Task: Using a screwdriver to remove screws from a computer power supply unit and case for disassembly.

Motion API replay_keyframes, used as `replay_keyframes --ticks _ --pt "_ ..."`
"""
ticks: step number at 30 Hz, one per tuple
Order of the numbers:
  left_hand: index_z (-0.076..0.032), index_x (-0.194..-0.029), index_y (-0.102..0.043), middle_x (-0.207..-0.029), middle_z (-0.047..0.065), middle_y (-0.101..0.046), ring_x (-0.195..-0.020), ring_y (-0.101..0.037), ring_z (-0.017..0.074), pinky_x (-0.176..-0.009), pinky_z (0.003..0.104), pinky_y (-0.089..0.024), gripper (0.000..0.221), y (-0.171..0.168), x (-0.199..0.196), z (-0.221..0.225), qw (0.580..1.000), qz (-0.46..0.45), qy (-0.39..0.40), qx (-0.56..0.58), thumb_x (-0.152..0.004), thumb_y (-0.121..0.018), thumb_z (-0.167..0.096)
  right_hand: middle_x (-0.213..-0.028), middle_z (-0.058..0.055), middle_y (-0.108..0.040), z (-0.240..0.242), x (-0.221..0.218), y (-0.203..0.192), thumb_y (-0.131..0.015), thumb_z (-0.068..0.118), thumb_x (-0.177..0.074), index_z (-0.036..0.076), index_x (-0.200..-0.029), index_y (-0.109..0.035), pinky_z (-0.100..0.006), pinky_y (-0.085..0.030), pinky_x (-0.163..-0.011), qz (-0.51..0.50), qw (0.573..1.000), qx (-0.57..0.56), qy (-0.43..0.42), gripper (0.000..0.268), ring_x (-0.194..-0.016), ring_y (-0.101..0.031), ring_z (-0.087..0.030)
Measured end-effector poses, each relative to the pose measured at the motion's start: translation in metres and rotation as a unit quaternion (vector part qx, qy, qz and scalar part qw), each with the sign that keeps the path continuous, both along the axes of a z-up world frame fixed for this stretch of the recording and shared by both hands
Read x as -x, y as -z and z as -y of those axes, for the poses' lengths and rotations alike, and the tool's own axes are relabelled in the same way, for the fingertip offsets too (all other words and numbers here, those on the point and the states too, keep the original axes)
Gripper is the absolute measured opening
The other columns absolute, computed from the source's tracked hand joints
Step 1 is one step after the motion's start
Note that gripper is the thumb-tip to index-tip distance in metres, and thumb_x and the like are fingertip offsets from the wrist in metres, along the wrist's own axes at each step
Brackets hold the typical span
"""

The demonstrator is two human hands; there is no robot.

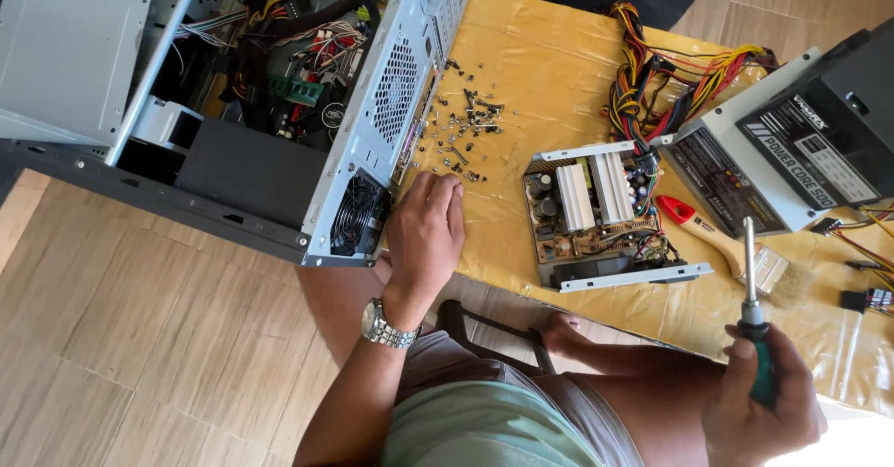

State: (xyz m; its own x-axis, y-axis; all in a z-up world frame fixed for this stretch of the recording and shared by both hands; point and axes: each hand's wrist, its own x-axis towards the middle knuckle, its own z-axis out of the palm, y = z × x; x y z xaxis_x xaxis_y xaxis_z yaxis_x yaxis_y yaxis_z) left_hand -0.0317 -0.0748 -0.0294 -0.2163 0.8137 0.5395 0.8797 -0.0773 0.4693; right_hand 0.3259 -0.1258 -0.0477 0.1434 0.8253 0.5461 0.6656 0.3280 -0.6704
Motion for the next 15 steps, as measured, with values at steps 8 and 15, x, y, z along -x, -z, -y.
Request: replay_keyframes --ticks 8,15 --pt "-0.002 -0.112 -0.064 -0.097 0.011 -0.061 -0.070 -0.062 0.0150 -0.056 0.025 -0.056 0.012 0.011 0.003 -0.027 1.000 0.001 -0.028 0.011 -0.102 -0.066 -0.007 -0.097 -0.028 -0.075 -0.031 -0.013 0.043 -0.073 0.004 -0.121 -0.025 -0.129 -0.072 -0.045 -0.058 -0.084 0.107 0.989 -0.100 0.031 0.030 -0.090 -0.075 -0.039" --pt "-0.004 -0.101 -0.070 -0.094 0.008 -0.061 -0.061 -0.059 0.0130 -0.045 0.025 -0.052 0.009 0.012 -0.002 -0.053 0.997 -0.023 -0.071 0.035 -0.097 -0.073 -0.012 -0.106 -0.035 -0.075 -0.025 -0.020 0.049 -0.072 0.008 -0.121 -0.024 -0.130 -0.073 -0.050 -0.057 -0.075 0.152 0.983 -0.072 0.078 0.034 -0.088 -0.072 -0.048"
